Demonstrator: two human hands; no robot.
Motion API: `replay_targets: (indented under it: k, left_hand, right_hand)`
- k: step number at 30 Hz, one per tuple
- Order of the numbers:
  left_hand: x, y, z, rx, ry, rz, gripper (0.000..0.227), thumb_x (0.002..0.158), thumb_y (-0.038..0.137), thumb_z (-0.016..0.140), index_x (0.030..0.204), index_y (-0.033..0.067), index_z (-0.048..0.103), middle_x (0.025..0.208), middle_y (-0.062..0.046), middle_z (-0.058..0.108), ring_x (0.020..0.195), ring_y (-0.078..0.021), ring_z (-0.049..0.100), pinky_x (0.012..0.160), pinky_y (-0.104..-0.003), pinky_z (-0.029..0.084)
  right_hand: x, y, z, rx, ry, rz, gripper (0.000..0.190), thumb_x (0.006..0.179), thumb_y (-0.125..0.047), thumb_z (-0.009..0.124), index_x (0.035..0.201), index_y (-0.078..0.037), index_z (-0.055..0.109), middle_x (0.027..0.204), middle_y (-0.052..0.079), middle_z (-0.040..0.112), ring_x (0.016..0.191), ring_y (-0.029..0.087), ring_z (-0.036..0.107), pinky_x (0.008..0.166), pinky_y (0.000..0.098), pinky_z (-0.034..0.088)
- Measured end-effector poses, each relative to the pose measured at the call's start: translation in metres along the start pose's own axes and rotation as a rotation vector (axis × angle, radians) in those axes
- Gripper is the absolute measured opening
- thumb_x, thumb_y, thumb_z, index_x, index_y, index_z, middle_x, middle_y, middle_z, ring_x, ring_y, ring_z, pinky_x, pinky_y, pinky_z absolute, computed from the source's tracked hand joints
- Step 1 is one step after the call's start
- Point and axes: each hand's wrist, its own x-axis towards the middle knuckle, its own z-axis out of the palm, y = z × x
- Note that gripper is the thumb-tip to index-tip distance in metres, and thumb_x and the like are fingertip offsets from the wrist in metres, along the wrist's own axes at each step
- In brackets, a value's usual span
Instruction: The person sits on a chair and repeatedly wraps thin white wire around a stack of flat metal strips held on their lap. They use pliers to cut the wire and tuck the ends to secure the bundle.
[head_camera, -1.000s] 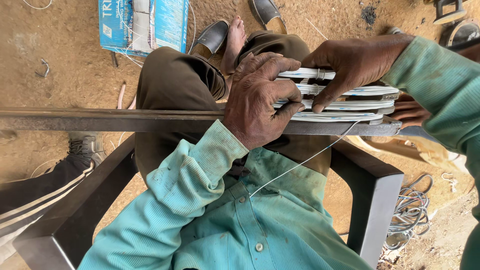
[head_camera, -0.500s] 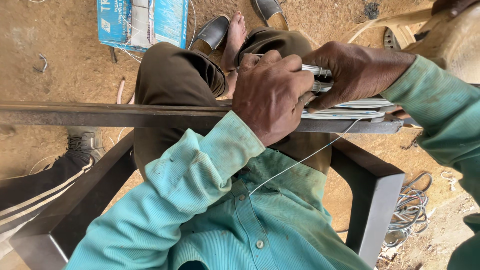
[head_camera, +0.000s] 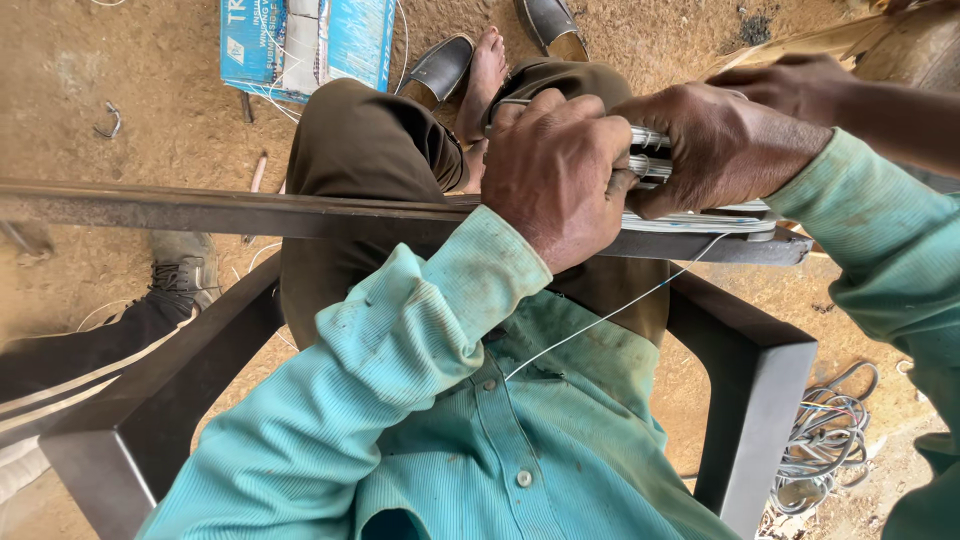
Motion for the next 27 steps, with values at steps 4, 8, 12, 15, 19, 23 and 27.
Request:
replay_targets:
  k: [4,8,12,15,19,23,27]
  left_hand:
    - [0.004,0.002,0.0,0.012,-0.082,-0.066,0.017,0.075,0.024,0.084,0.078,0.0133,0.07,0.084,-0.004,0.065,0.093,-0.0269,0.062,0.087,-0.049,0.04]
    - [0.006,-0.003,0.004,0.005,-0.062,-0.086,0.017,0.073,0.024,0.084,0.077,0.0131,0.071,0.084,-0.005,0.067,0.093,-0.028,0.064,0.086,-0.05,0.042]
    - [0.008,-0.005,0.01,0.029,-0.07,-0.088,0.018,0.074,0.024,0.083,0.076,0.0116,0.07,0.086,-0.005,0.07,0.093,-0.0265,0.067,0.085,-0.05,0.045]
    - [0.013,-0.002,0.014,0.094,-0.008,-0.069,0.016,0.074,0.021,0.082,0.084,0.0128,0.072,0.089,-0.006,0.072,0.092,-0.028,0.068,0.085,-0.053,0.047]
    - [0.014,-0.016,0.012,-0.061,0.009,-0.008,0.023,0.075,0.026,0.082,0.089,0.0119,0.07,0.09,-0.006,0.072,0.093,-0.0276,0.069,0.084,-0.052,0.048]
    - [-0.01,-0.05,-0.024,-0.059,0.094,0.143,0.032,0.09,0.029,0.082,0.106,0.0076,0.066,0.099,-0.01,0.07,0.094,-0.025,0.067,0.086,-0.046,0.051]
    - [-0.069,-0.062,-0.089,0.107,-0.443,-0.202,0.04,0.087,0.04,0.083,0.104,0.0077,0.066,0.094,-0.013,0.064,0.088,-0.0253,0.064,0.079,-0.044,0.049]
  right_hand:
    - [0.001,0.002,-0.001,-0.125,0.058,-0.135,0.059,0.055,-0.024,0.093,0.108,-0.006,0.074,0.093,0.011,0.08,0.078,0.02,0.073,0.071,0.0348,0.058]
    - [-0.001,0.01,0.0,-0.168,0.097,-0.073,0.064,0.057,-0.025,0.095,0.113,-0.005,0.072,0.091,0.015,0.078,0.077,0.024,0.07,0.07,0.0386,0.056]
    - [0.0,0.019,0.008,0.129,0.058,-0.305,0.058,0.064,-0.017,0.085,0.117,-0.003,0.066,0.098,0.012,0.078,0.078,0.018,0.075,0.072,0.0313,0.061]
    - [-0.004,0.028,0.009,-0.092,0.128,-0.206,0.059,0.063,-0.014,0.09,0.116,-0.001,0.069,0.098,0.016,0.077,0.079,0.023,0.074,0.075,0.0351,0.059]
    - [0.006,0.042,0.014,-0.155,0.084,-0.142,0.07,0.067,-0.019,0.093,0.129,-0.002,0.067,0.103,0.016,0.078,0.08,0.024,0.077,0.071,0.0348,0.064]
    - [0.009,0.045,0.017,-0.168,0.242,-0.272,0.078,0.068,-0.014,0.091,0.138,0.003,0.061,0.11,0.023,0.073,0.089,0.032,0.075,0.079,0.0395,0.063]
    - [0.022,0.031,0.014,-0.066,0.233,-0.38,0.065,0.073,-0.012,0.087,0.132,0.003,0.063,0.113,0.022,0.072,0.094,0.03,0.073,0.083,0.0386,0.062]
